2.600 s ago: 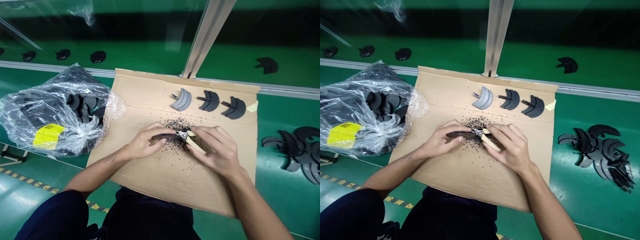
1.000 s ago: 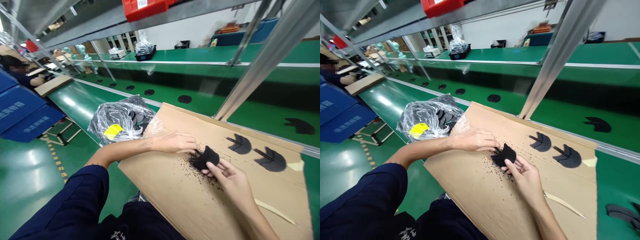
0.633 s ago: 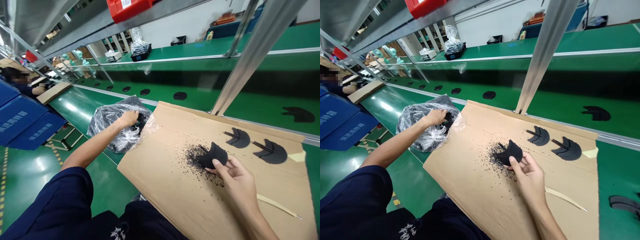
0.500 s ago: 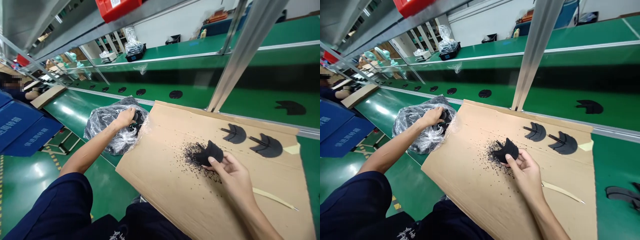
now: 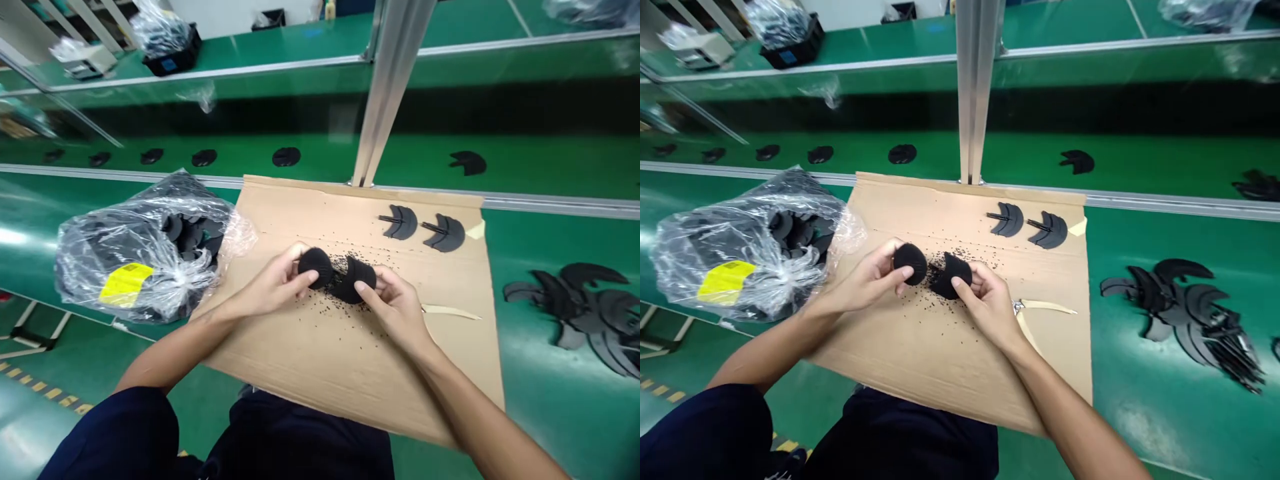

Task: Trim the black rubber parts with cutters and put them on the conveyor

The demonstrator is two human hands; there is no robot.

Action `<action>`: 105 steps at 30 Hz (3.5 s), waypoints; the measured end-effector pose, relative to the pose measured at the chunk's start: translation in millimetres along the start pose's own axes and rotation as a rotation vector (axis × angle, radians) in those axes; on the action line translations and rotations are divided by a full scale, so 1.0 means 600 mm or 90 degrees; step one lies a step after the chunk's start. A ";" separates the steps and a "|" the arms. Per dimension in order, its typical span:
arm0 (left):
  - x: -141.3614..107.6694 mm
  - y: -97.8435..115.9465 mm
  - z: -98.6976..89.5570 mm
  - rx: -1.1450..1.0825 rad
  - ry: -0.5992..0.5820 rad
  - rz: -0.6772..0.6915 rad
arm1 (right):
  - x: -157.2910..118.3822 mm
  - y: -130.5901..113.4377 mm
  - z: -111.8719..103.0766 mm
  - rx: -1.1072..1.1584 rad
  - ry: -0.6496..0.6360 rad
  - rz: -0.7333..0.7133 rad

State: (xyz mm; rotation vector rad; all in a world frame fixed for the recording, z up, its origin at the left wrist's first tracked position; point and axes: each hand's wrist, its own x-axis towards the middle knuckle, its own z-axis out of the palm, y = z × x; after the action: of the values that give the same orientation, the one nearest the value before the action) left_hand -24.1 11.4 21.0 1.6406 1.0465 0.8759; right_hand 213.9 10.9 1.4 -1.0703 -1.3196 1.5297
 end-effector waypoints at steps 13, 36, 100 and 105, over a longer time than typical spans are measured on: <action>0.008 -0.026 0.050 0.276 0.140 0.178 | -0.013 0.017 0.002 -0.042 -0.036 0.020; -0.002 -0.018 0.064 0.188 0.162 0.131 | -0.028 0.015 0.018 -0.115 -0.004 -0.024; -0.009 0.002 0.038 0.114 0.009 0.273 | -0.031 0.002 0.002 -0.499 -0.119 -0.405; -0.013 0.005 0.043 0.126 0.034 0.298 | -0.031 0.000 0.004 -0.473 -0.143 -0.419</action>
State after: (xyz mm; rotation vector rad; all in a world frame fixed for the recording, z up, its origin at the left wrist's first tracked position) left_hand -3.2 -4.7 16.0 2.0868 0.8138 1.1506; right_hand 217.1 -7.6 3.0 -0.7498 -2.2164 0.6741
